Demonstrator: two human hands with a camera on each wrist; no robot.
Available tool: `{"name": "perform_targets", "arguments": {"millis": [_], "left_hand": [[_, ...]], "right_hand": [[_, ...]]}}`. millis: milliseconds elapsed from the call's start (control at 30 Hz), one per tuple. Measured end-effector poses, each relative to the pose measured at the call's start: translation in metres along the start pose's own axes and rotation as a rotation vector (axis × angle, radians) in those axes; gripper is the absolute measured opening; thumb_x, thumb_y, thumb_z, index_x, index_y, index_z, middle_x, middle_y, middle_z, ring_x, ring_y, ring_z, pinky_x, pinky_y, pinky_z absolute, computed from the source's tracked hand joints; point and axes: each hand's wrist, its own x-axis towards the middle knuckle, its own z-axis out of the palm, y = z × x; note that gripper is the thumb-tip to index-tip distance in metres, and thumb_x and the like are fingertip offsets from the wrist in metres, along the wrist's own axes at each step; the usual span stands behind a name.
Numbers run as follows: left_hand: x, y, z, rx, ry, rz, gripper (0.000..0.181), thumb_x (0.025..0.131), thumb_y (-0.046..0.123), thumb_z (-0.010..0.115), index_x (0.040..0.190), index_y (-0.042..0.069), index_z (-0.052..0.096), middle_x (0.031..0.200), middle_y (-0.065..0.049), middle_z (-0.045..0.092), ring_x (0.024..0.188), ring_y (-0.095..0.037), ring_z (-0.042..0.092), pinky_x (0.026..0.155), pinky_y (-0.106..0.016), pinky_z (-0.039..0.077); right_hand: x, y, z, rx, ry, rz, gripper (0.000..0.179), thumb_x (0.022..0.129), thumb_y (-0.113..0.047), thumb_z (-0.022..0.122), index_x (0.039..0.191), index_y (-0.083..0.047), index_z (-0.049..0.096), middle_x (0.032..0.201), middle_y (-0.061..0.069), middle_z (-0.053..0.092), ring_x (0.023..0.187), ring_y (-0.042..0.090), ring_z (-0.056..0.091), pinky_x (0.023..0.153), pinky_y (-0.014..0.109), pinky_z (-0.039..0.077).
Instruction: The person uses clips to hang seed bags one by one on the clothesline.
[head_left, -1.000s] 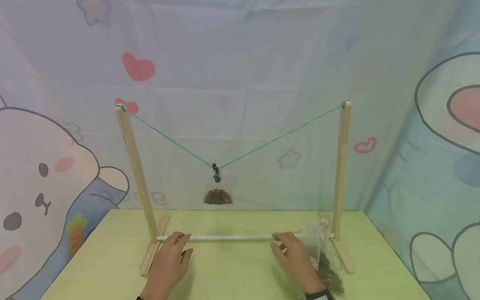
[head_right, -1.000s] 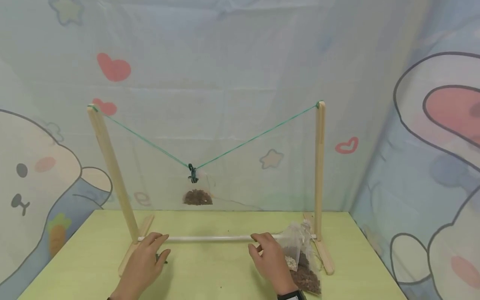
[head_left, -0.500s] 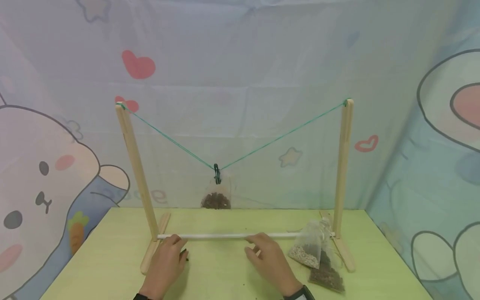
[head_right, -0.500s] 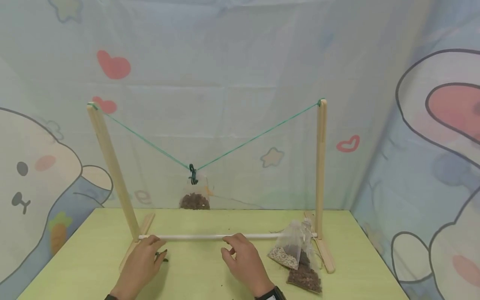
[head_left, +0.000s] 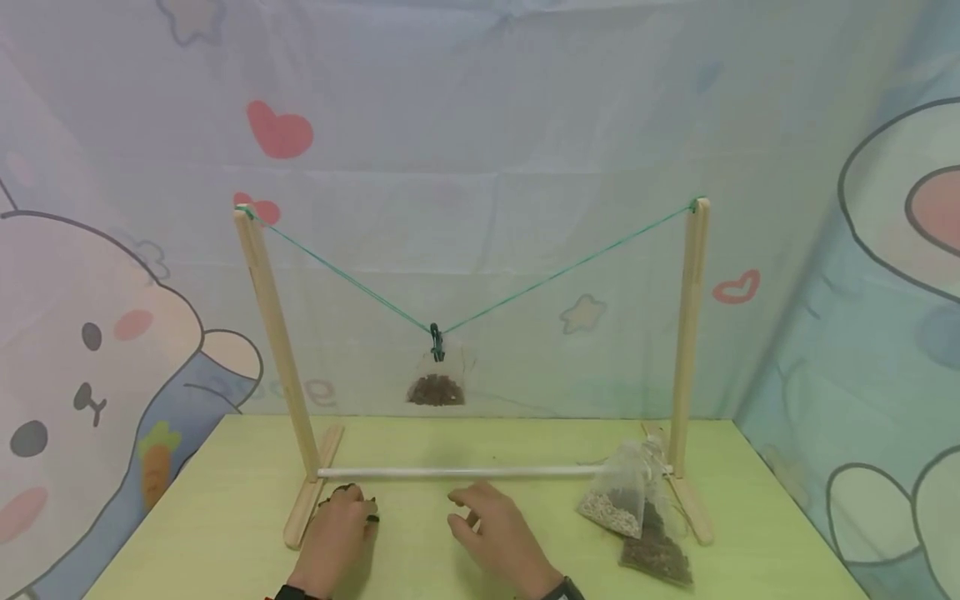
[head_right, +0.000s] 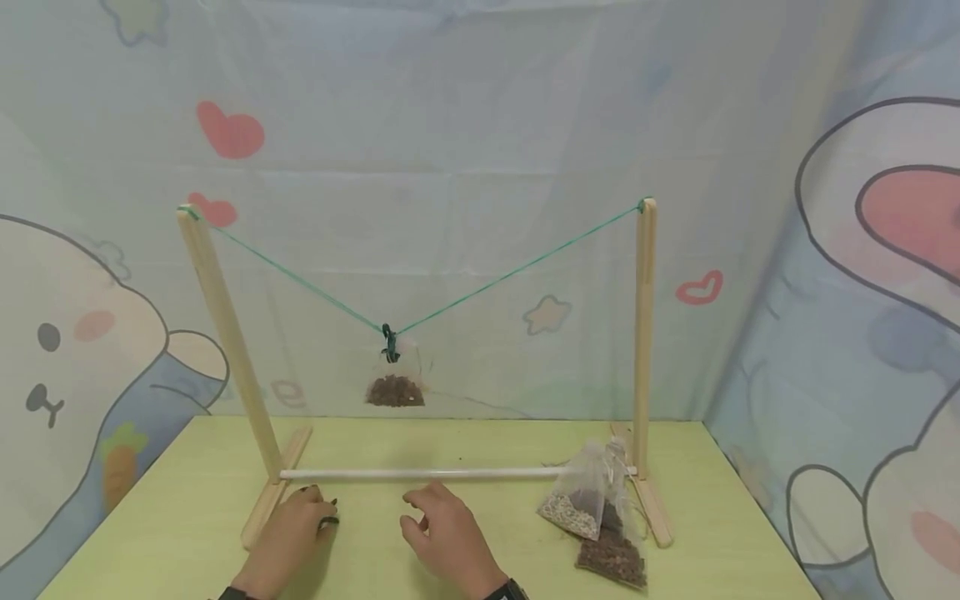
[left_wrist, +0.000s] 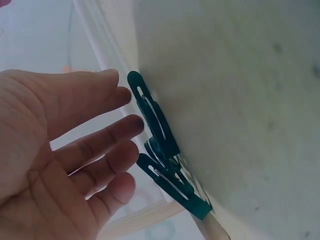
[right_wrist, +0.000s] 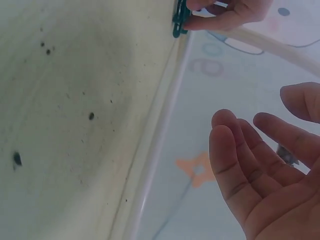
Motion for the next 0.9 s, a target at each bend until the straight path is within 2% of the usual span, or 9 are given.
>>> {"name": "perform_targets", "arguments": {"millis": [133,300,467,567,700,800,900], "left_hand": [[-0.0007,0.0013,-0.0003,-0.017,-0.022,-0.019,0.008,0.080,-0.001,0.084,0.083,0.003,0.078,0.077,-0.001,0.053,0.069,-0.016,0.053,0.057,-0.032,0.048],[-0.0002,0.0018,0.0017,-0.031,-0.032,-0.032,0.011,0.079,-0.007,0.080,0.079,0.003,0.076,0.076,-0.001,0.052,0.067,-0.013,0.051,0.056,-0.031,0.048],[-0.0008,0.0016,0.0037,-0.104,-0.050,-0.043,0.032,0.080,-0.011,0.074,0.059,0.008,0.060,0.070,0.001,0.046,0.060,-0.011,0.043,0.049,-0.027,0.039],[-0.0020,0.0015,0.0048,-0.131,-0.055,-0.042,0.042,0.078,-0.014,0.071,0.053,0.012,0.050,0.068,0.003,0.040,0.058,-0.009,0.035,0.048,-0.024,0.031],[-0.0012,0.0007,0.0060,-0.145,-0.053,-0.021,0.034,0.075,-0.016,0.073,0.058,0.010,0.060,0.069,0.003,0.045,0.060,-0.008,0.040,0.050,-0.024,0.038],[0.0005,0.0015,0.0045,-0.175,-0.051,-0.006,0.027,0.076,-0.016,0.075,0.067,0.009,0.068,0.072,0.002,0.051,0.064,-0.008,0.047,0.055,-0.023,0.045],[0.0019,0.0054,-0.0010,-0.227,-0.051,0.007,0.025,0.080,-0.014,0.076,0.074,0.009,0.070,0.075,0.002,0.053,0.067,-0.007,0.050,0.058,-0.022,0.047]], "right_hand": [[-0.0013,-0.0016,0.0048,0.025,-0.019,-0.003,0.020,0.100,-0.013,0.067,0.117,-0.004,0.074,0.109,0.010,0.069,0.075,0.000,0.062,0.065,0.019,0.054],[-0.0019,-0.0041,0.0071,0.041,-0.058,-0.013,0.023,0.101,-0.013,0.066,0.118,0.000,0.072,0.109,0.015,0.069,0.073,0.000,0.061,0.064,0.018,0.053],[-0.0024,-0.0032,0.0074,0.029,-0.052,-0.033,0.022,0.101,-0.013,0.065,0.117,0.001,0.072,0.109,0.014,0.069,0.073,-0.002,0.060,0.064,0.017,0.053],[-0.0024,-0.0033,0.0069,0.024,-0.049,-0.029,0.022,0.101,-0.013,0.066,0.116,0.000,0.073,0.109,0.013,0.070,0.074,-0.003,0.059,0.065,0.017,0.053],[-0.0026,-0.0033,0.0056,0.028,-0.056,-0.023,0.021,0.100,-0.012,0.066,0.116,0.001,0.073,0.108,0.013,0.070,0.073,-0.002,0.059,0.064,0.017,0.053],[-0.0023,-0.0029,0.0039,0.023,-0.054,-0.013,0.021,0.100,-0.012,0.066,0.116,0.000,0.073,0.108,0.015,0.070,0.073,-0.001,0.060,0.064,0.018,0.053],[-0.0013,-0.0021,0.0008,0.018,-0.047,0.004,0.021,0.101,-0.014,0.066,0.116,-0.002,0.074,0.108,0.012,0.070,0.074,-0.001,0.061,0.064,0.019,0.053]]}}
